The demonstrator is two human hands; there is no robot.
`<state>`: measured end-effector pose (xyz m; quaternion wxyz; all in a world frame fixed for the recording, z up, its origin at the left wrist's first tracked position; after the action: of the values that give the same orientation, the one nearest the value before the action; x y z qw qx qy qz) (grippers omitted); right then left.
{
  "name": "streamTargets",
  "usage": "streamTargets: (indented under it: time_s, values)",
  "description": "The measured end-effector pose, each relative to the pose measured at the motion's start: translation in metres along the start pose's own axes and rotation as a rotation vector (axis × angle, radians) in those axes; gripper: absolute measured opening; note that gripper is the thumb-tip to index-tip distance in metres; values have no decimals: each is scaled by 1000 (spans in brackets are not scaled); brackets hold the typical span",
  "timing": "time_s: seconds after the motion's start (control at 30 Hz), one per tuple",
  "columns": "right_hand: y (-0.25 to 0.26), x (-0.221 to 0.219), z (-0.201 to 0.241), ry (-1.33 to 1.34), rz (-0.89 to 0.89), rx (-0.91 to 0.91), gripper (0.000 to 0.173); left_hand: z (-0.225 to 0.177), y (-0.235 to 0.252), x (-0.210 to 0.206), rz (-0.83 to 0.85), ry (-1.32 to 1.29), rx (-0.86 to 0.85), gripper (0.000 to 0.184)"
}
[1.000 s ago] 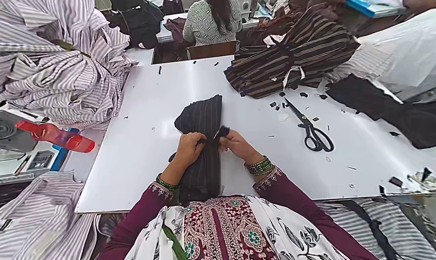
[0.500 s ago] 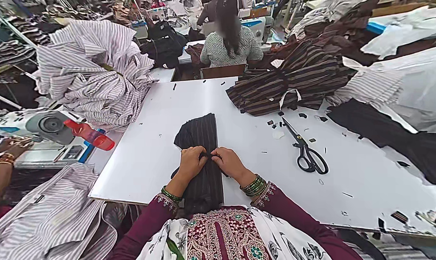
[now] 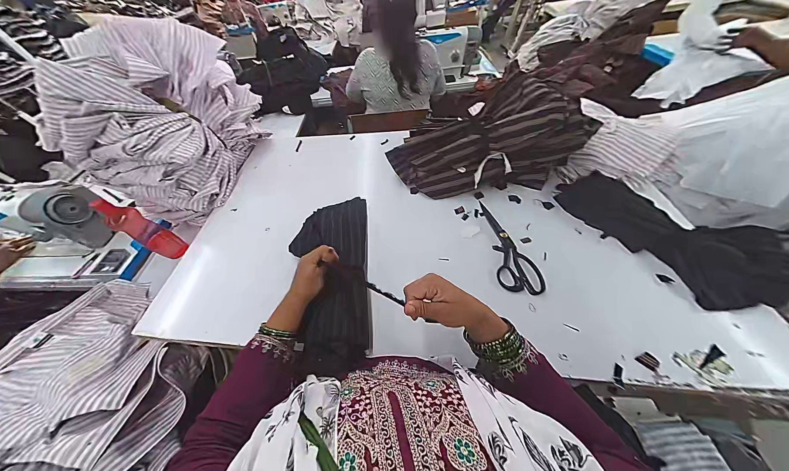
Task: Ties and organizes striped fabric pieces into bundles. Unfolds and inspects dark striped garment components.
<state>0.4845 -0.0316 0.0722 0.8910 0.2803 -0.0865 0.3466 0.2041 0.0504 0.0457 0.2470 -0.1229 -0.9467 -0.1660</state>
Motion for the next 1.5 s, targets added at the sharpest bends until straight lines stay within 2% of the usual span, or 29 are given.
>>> streamTargets:
  time_s: [0.1,0.2,0.27,0.33,0.4,0.43,0.47,0.5,0.57,0.67,0.7,0.77,0.8,0.83,0.93,1.0,1.07,1.17,1.23,1.3,1.37,1.43,1.5]
  values:
    - [-21,31,-15,-136,-262,-347,25,-19,6,11,-38,-209,16,39]
    - [-27,72,-25,-468,-460,-752,24,-64,6,40,-251,-309,-5,43]
    - [-31,96,-36,-686,-502,-848,27,-88,6,72,-517,-446,-41,43]
    - [-37,112,-54,-873,-473,-903,32,-92,7,112,-856,-608,-78,43]
    - [-39,117,-64,-963,-364,-980,35,-74,-6,150,-1210,-672,10,26]
    - [-38,117,-64,-975,-323,-1004,36,-61,-17,162,-1319,-662,85,24]
    - [-36,117,-62,-981,-285,-1030,37,-48,-31,168,-1360,-604,152,37]
    - [-32,117,-58,-977,-254,-1061,37,-36,-43,169,-1336,-481,173,51]
    - [-26,116,-54,-977,-200,-1115,41,-30,-68,145,-1100,-190,115,76]
    - [-14,116,-57,-1015,-101,-1148,41,-40,-94,60,-430,90,2,103]
    - [-9,114,-59,-1028,-81,-1152,43,-45,-99,30,-188,157,-46,103]
    - [3,108,-63,-1065,-66,-1179,47,-52,-98,-15,250,288,-71,83]
    - [9,104,-64,-1097,-62,-1194,46,-51,-94,-26,399,336,-30,75]
    - [14,99,-65,-1133,-67,-1199,44,-48,-89,-32,443,365,-19,72]
    - [22,91,-64,-1190,-114,-1204,41,-34,-77,-19,334,404,45,67]
    - [19,88,-64,-1183,-219,-1173,42,-20,-69,3,299,442,148,68]
    - [12,85,-64,-1095,-407,-1083,42,2,-60,34,268,424,159,64]
    - [-3,75,-71,-914,-680,-919,39,37,-51,92,230,383,121,44]
    - [-5,67,-72,-764,-800,-867,37,49,-53,132,171,420,203,32]
    - [-6,57,-68,-662,-872,-862,35,57,-64,163,75,382,260,31]
    - [-7,48,-65,-629,-905,-867,33,70,-85,185,-151,180,230,31]
    - [-6,40,-64,-632,-936,-854,32,83,-107,193,-534,-140,213,29]
    - [-3,32,-62,-641,-961,-859,30,83,-119,195,-855,-541,339,31]
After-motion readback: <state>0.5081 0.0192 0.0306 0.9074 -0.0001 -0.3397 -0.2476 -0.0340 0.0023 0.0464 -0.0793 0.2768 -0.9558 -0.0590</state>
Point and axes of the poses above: each hand's wrist, its own y-axis towards the middle knuckle, its own x-axis out of the back of the hand, z = x × y, the point moved 2 cm from there along y, towards the middle knuckle, and after that the axes turned 10 degrees about -y, right-handed, at the moved point
